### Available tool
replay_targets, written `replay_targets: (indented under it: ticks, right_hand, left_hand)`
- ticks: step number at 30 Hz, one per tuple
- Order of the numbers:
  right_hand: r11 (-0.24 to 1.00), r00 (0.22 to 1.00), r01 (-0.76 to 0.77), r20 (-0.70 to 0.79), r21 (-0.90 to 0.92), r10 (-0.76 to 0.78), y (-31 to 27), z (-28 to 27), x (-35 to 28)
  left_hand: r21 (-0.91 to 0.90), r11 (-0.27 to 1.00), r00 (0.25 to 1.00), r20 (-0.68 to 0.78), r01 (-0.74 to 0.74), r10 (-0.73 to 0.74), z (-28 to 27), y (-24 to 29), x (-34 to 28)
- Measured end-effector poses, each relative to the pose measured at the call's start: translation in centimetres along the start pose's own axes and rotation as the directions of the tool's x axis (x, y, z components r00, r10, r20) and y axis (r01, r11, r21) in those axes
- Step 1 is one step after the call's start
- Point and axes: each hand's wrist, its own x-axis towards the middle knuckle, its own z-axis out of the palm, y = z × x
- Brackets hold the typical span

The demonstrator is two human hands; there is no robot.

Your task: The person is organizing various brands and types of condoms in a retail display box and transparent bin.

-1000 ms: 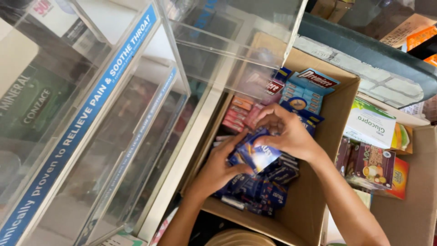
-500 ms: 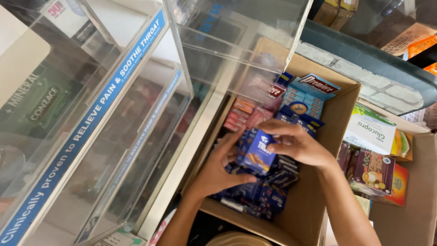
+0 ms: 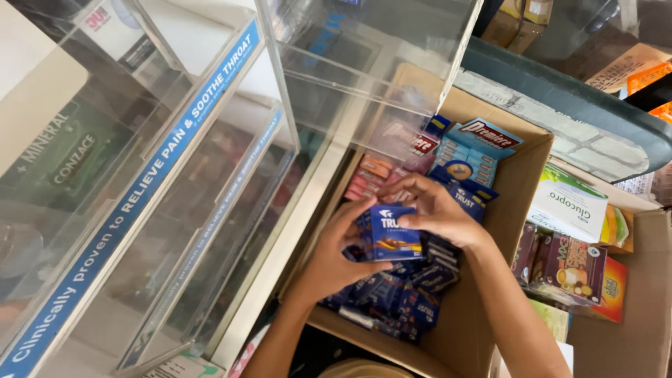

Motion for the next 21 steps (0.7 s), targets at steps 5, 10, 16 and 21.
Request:
replay_targets:
  ticks: [5, 10, 16, 21]
  right_hand:
    - [0.991, 1.0, -0.028, 0.002, -0.128, 0.028, 2.1, -2.1, -1.4]
    - [0.977, 0.992, -0.114, -0.067, -0.179, 0.103, 2.5, -2.1, -1.6]
    - [0.995, 0.995, 0.075, 0.067, 0.069, -0.08, -0.7, -0.1, -1.1]
    - [0.999, 0.999, 0.024, -0.043, 0.045, -0.022, 0.7, -0.2, -1.9]
  left_hand:
    - [-0.177, 0.974, 0.99, 0.042, 0.139, -0.134, -0.2, 0.4, -0.1]
    - [-0.235, 0.964, 0.992, 0.036, 0.127, -0.122, -0.1, 0.1, -0.1]
    - [-0.251, 0.967, 0.997, -0.053, 0.045, -0.06, -0.2, -0.3, 0.0]
    - [-0.333, 0.94, 0.997, -0.059, -0.068, 0.051, -0.1, 1.6, 0.7]
